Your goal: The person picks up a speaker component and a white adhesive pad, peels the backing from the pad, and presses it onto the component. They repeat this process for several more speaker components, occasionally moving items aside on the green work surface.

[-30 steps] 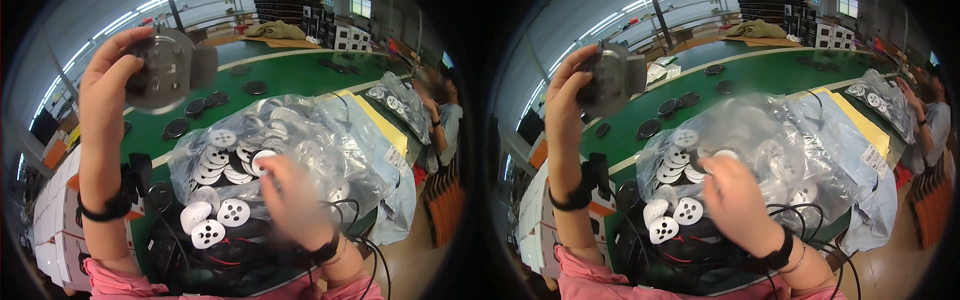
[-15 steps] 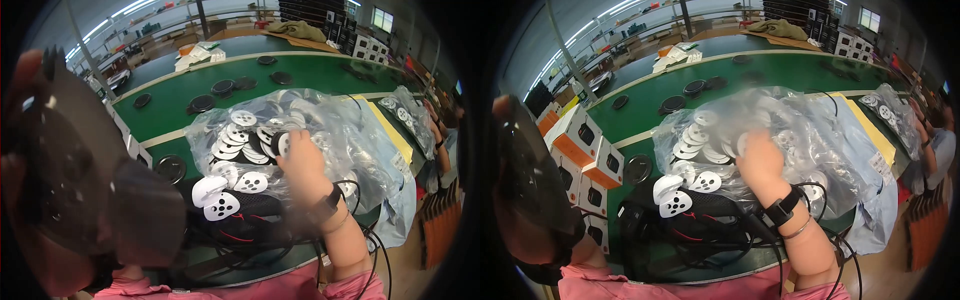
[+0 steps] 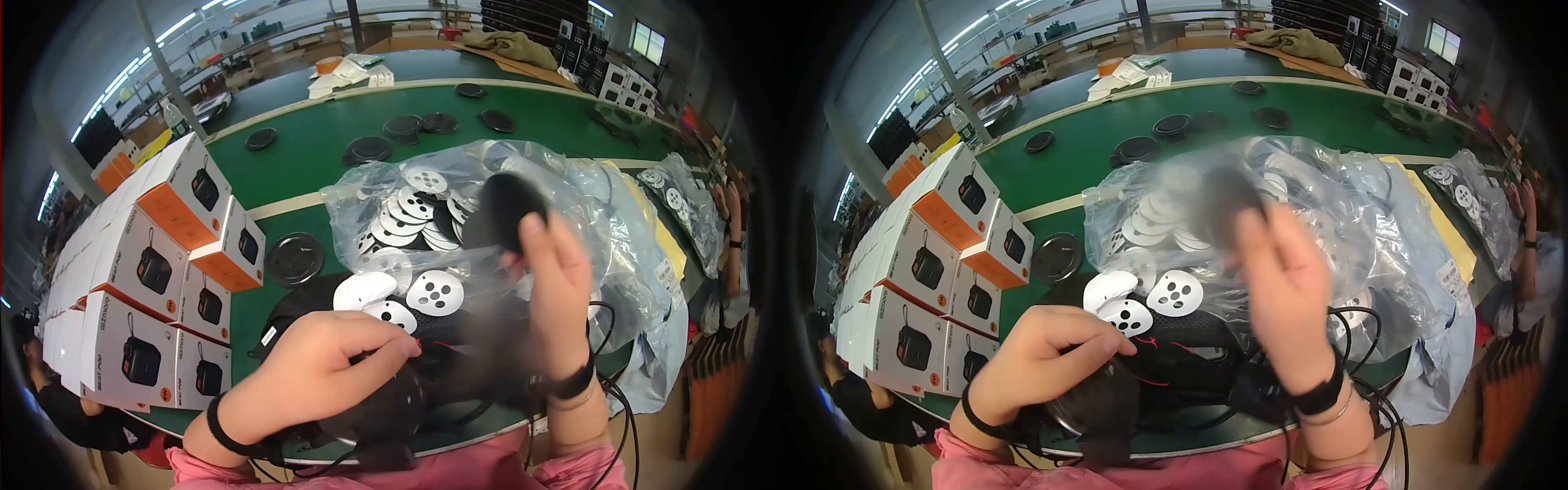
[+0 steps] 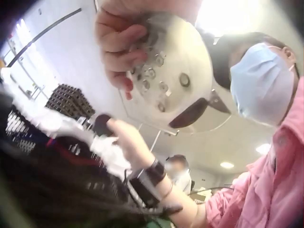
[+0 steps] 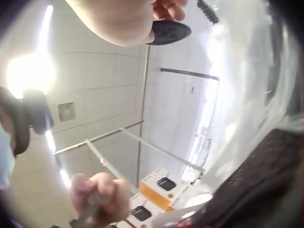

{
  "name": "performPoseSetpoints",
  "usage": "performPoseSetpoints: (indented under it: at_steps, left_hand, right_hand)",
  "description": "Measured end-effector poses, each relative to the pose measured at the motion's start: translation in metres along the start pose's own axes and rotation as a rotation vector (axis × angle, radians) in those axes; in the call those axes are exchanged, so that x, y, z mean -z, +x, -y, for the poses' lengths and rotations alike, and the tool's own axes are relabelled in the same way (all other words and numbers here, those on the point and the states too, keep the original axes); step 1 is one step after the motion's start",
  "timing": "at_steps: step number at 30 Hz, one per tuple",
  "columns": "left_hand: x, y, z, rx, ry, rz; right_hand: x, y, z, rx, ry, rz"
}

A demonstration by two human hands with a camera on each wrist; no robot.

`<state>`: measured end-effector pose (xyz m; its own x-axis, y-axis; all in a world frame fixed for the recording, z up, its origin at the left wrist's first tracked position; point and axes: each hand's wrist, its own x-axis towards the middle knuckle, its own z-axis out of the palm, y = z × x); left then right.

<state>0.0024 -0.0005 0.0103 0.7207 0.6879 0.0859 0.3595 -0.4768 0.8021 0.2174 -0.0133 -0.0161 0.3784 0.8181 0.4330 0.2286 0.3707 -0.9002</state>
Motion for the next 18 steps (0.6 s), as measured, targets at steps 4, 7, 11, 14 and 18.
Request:
performPoseSetpoints:
  at_steps: [4,7,11,14,18]
  left_hand:
    - [-0.012,-0.002,-0.005,0.046,0.211,-0.156]
    - [-0.023,0.005,0.010,0.000,0.165,-0.179]
    - [-0.028,0.001,0.023,-0.109,0.057,-0.245]
    - [-0.028,0.004,0.028,-0.121,0.138,-0.249]
    - [-0.032,0.007,0.035,-0.202,0.207,-0.300]
  right_hand:
    - [-0.017,-0.030,0.014,-0.245,0.113,0.397]
    - [-0.020,-0.036,-0.004,0.334,-0.022,0.543]
    - [-0.017,-0.040,0.003,0.411,-0.093,0.616]
    - [-0.021,-0.041,0.002,0.465,-0.184,0.491]
    - [-0.023,-0.042,-0.001,0.469,-0.226,0.369]
